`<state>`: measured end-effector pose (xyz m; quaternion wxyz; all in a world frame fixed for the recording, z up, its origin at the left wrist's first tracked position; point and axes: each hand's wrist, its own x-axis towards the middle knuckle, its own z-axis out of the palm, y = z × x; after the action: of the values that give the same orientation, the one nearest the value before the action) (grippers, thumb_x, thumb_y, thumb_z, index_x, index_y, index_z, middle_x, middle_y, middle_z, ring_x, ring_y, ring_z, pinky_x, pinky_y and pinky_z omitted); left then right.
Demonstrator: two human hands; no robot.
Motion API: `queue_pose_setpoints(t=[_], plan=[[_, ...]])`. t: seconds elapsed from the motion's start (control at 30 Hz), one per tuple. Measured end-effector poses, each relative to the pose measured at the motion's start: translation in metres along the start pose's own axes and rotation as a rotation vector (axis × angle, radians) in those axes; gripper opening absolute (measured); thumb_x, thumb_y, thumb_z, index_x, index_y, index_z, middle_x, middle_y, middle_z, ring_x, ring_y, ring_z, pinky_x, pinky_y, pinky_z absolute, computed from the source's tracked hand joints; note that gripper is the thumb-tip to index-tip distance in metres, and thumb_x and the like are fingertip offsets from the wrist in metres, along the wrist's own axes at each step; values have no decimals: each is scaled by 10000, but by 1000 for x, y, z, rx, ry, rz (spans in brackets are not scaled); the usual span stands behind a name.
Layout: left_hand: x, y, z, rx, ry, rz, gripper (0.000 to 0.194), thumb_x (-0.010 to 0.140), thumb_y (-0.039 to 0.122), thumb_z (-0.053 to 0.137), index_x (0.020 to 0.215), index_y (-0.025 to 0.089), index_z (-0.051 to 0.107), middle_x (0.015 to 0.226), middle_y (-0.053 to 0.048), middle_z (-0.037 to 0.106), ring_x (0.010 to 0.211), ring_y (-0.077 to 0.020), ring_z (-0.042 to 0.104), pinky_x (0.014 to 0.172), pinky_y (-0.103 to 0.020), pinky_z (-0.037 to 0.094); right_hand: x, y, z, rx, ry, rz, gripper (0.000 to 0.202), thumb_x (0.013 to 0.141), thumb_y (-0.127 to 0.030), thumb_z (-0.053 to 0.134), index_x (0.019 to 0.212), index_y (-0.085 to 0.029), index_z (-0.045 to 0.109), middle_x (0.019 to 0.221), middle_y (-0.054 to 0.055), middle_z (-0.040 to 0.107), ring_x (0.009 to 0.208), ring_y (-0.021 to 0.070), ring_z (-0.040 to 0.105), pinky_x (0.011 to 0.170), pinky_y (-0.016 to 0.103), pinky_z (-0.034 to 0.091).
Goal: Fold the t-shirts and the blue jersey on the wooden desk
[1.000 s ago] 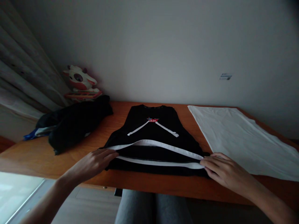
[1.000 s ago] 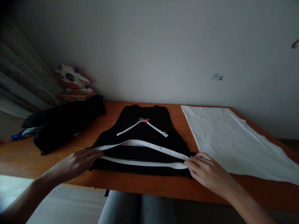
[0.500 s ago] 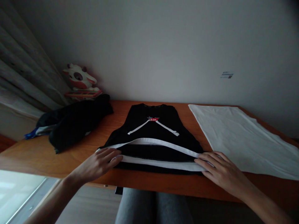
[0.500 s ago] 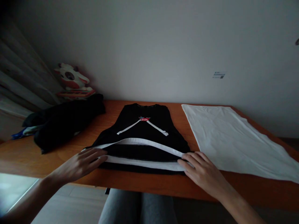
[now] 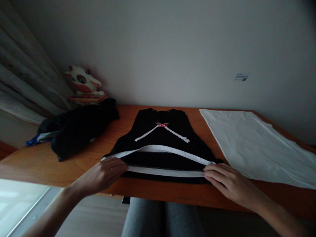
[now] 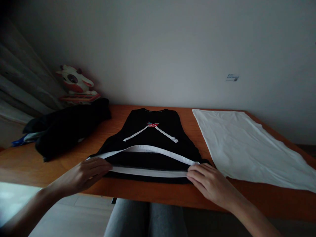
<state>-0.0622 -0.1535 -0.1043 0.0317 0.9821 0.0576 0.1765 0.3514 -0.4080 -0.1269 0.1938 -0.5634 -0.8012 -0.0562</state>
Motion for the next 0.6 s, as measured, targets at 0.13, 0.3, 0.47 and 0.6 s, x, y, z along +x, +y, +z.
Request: queue_pose_setpoints(t=[0.13, 0.3, 0.47, 0.6], plan=[[-4, 1, 1, 23, -27, 3, 191, 1011, 211, 541, 1037, 217, 730, 962, -55, 752, 900, -183, 714, 815, -302, 587, -4, 2, 1, -19, -14, -12, 219, 1040, -268, 515, 1010, -260, 732, 1040, 40, 731, 935, 192, 704, 827, 353, 548], [-11, -12, 6, 103, 67, -195, 206, 1008, 249, 542, 1079, 212, 731, 1030, -68, 741, 946, -192, 705, 835, -302, 580, -5, 15, 3, -126, 100, 160, 212, 1041, -313, 506, 1081, -234, 698, 1045, 59, 737, 935, 220, 705, 823, 381, 533], [-14, -31, 12, 233, 29, -263, 278, 992, 277, 523, 1165, 208, 728, 1075, -79, 745, 933, -214, 712, 814, -324, 589, -7, 30, 11, -220, 115, 275, 325, 1046, -427, 461, 1154, -202, 671, 1046, 93, 727, 910, 257, 702, 800, 415, 543], [-16, -35, 9, 216, 25, -257, 302, 1004, 208, 457, 1110, 199, 739, 986, -58, 761, 853, -179, 721, 767, -284, 585, -7, 27, 9, -190, 90, 233, 265, 1047, -312, 453, 930, -224, 674, 884, 50, 717, 790, 208, 680, 751, 368, 525]])
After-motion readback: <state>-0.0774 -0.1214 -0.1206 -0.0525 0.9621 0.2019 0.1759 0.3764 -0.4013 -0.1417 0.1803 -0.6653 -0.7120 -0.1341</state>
